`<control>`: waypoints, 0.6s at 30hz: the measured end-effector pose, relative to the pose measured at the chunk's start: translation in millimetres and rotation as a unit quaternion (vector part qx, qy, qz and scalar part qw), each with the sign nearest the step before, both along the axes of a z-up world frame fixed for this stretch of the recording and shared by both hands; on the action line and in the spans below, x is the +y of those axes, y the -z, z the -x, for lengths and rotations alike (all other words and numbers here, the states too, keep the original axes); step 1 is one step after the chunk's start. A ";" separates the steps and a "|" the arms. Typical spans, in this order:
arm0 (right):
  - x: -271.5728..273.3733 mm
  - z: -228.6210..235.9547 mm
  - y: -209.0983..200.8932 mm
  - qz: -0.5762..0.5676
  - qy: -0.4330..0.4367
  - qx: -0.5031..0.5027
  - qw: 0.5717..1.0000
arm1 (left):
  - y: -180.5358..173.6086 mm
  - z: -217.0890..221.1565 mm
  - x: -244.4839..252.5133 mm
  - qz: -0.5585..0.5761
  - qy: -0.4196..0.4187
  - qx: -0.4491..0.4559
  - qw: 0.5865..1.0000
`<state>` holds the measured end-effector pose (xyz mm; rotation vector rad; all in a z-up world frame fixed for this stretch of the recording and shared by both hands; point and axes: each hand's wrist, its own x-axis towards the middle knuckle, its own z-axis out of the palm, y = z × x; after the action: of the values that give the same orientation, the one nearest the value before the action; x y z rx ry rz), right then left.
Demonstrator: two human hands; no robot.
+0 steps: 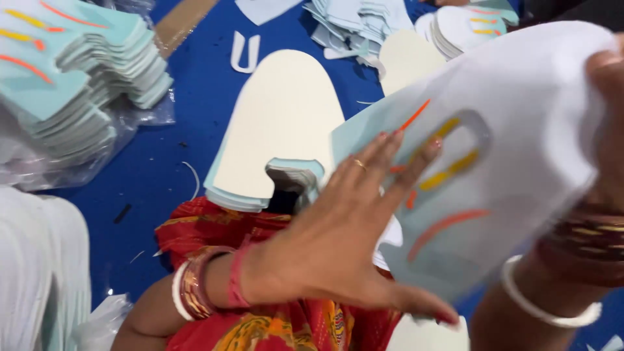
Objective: The person sorts and stacks white shoe upper components with decorative orange accents.
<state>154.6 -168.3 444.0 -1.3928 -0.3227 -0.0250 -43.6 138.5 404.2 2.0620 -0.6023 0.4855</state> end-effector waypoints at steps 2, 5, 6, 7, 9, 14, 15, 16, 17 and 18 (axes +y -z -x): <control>34.5 14.6 1.9 -0.038 -0.032 0.027 0.998 | 7.6 5.4 -7.3 -0.064 -0.017 0.038 0.997; 25.9 -1.4 5.6 -0.091 -0.074 0.074 0.990 | 28.4 -0.9 -6.6 -0.001 -0.092 -0.022 0.996; 17.0 -10.7 10.7 -0.108 -0.086 0.089 0.986 | 30.8 -6.7 -0.7 0.025 -0.074 0.060 0.995; 7.8 -20.1 16.5 -0.125 -0.099 0.104 0.982 | 33.4 -13.0 5.2 0.051 -0.053 0.142 0.987; 12.8 -28.3 43.3 -0.162 -0.121 0.135 0.970 | 19.1 -10.5 35.2 0.020 -0.052 0.147 0.988; 71.1 -13.6 124.2 -0.242 -0.174 0.214 0.930 | 16.0 -17.4 97.9 0.121 0.032 0.137 0.983; 89.6 -8.9 147.8 -0.258 -0.186 0.229 0.920 | 29.2 -24.9 106.6 0.154 0.086 0.096 0.980; 107.1 0.6 171.2 -0.273 -0.194 0.245 0.910 | 43.0 -32.9 114.9 0.188 0.146 0.058 0.969; 121.5 22.9 186.7 -0.274 -0.194 0.249 0.909 | 48.8 -37.8 117.7 0.188 0.145 0.061 0.969; 138.1 42.1 201.6 -0.221 -0.248 0.280 0.901 | 52.7 -45.6 122.0 0.261 0.190 0.115 0.940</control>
<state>112.6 -30.2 242.5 -0.7853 -0.1638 0.6764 2.0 260.5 351.4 1.4275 -0.6320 0.1479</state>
